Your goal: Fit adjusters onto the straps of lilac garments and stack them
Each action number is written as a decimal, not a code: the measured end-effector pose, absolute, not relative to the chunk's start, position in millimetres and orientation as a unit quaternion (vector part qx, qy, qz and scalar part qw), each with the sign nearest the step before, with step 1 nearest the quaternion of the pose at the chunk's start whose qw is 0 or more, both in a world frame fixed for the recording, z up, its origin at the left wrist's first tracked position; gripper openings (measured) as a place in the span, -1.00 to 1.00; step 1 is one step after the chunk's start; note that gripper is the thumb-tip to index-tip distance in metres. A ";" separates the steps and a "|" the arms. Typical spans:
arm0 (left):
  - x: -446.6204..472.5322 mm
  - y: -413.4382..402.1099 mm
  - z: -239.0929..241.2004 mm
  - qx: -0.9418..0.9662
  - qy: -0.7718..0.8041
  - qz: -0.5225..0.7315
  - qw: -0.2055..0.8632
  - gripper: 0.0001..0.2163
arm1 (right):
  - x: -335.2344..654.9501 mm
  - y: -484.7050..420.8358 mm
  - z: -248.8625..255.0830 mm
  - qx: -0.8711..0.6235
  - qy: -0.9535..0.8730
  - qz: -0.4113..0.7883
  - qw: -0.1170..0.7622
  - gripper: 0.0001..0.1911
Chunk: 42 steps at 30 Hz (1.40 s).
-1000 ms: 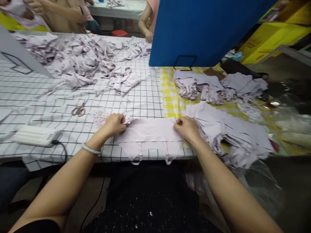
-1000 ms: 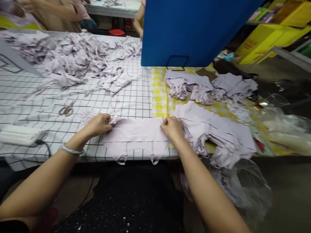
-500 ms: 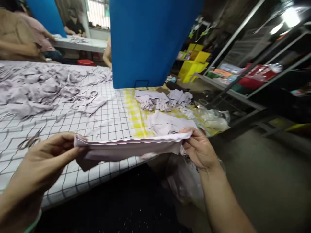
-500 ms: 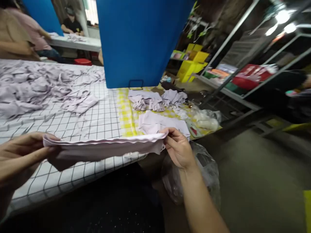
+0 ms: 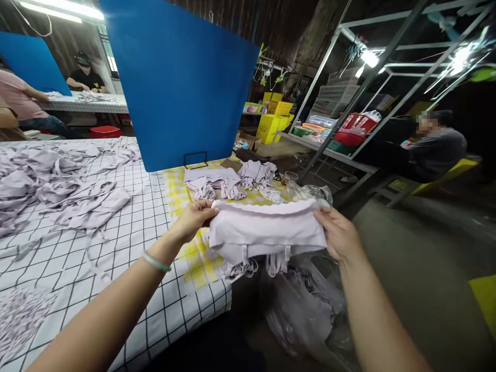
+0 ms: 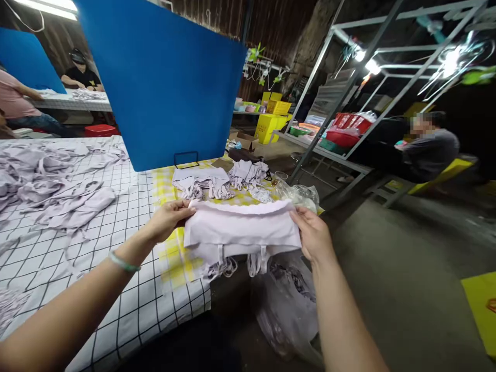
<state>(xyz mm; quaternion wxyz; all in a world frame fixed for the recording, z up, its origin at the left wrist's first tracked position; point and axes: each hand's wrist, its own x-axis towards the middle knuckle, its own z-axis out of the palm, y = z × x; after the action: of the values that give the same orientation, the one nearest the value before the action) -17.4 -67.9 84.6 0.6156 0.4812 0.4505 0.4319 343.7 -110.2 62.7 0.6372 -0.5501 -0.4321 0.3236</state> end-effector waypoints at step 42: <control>27.5 -173.3 -13.6 0.735 0.480 0.359 0.317 -0.88 | 245.3 -14.7 10.1 -0.545 -0.818 0.180 0.050 -0.36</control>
<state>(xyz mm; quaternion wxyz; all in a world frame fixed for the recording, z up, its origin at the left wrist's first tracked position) 27.5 -173.3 -13.6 0.3171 0.7351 0.4798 0.3590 245.3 -14.7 10.1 0.0498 -0.5448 -0.8175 0.1797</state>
